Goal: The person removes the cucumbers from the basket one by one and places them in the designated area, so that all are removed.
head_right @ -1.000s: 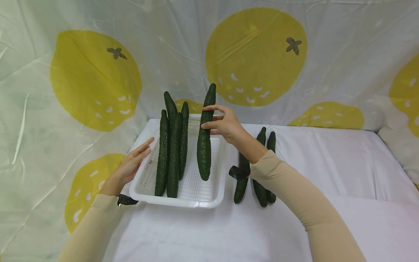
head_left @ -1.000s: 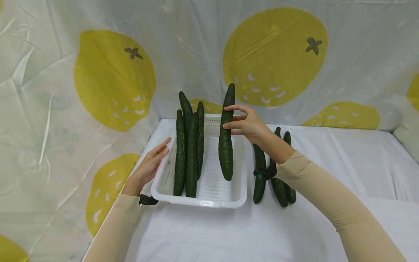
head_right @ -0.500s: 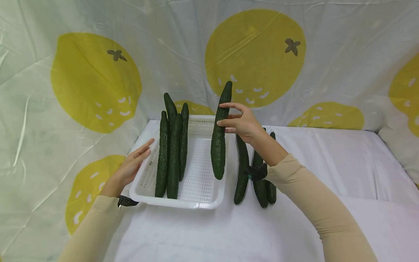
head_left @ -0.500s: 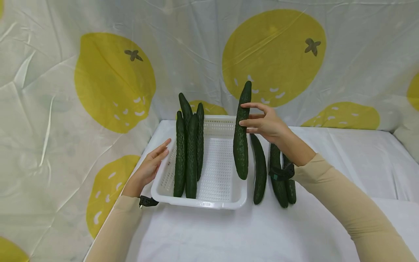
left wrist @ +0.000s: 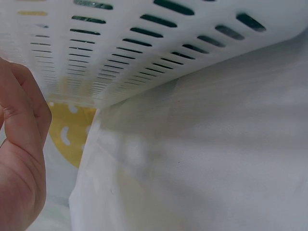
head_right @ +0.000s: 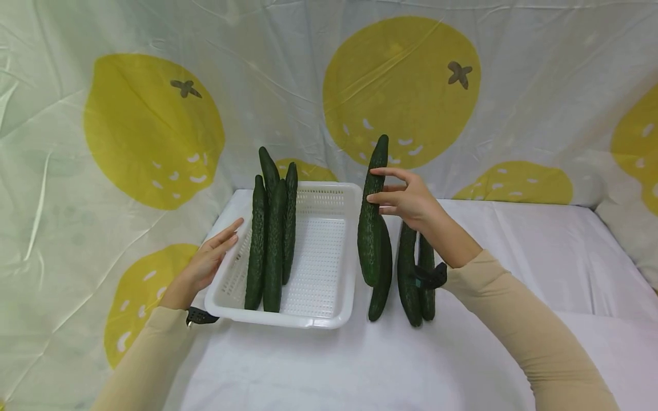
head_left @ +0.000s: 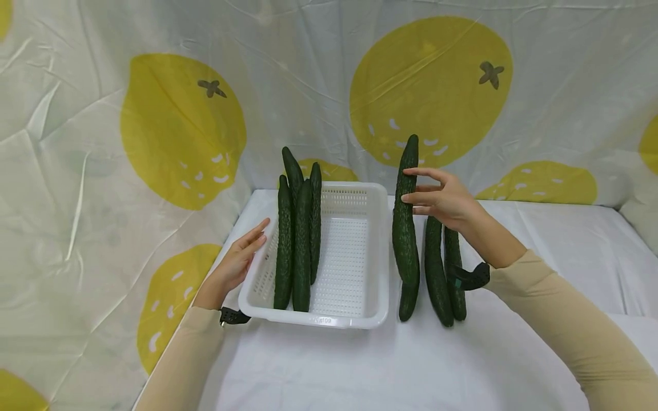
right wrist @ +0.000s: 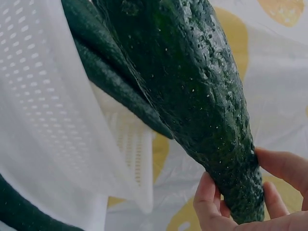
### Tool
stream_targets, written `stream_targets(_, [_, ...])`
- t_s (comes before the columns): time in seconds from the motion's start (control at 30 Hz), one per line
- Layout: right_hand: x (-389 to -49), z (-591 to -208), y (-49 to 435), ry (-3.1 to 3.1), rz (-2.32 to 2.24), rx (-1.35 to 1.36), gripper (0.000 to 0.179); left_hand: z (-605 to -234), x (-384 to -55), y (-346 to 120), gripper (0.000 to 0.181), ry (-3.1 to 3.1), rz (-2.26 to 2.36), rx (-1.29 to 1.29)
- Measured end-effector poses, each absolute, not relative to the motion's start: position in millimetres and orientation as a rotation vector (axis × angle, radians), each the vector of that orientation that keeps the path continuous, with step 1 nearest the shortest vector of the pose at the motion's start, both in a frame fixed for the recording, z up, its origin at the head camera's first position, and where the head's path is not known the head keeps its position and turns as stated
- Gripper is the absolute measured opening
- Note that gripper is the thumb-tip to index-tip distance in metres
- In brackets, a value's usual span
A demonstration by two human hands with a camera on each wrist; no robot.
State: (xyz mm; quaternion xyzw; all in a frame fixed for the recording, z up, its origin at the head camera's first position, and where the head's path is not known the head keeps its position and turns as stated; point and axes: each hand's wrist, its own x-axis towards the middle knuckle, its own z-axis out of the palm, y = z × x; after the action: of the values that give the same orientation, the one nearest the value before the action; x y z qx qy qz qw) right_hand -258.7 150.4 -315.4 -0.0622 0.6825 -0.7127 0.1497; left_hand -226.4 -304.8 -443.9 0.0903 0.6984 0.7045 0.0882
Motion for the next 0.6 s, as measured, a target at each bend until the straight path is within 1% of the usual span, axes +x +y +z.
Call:
stream_targets(0.37, [-260.0, -328.2, 184.1, 1.988, -1.971, -0.198, 0.064, -443.3, -228.3, -303.8, 0.056, 2.104, 2.087, 0.280])
stream_targets(0.6, [-261.0, -337.5, 204.3, 1.972, -1.979, -0.187, 0.060, -442.8, -227.2, -304.3, 0.056, 2.122, 2.063, 0.280])
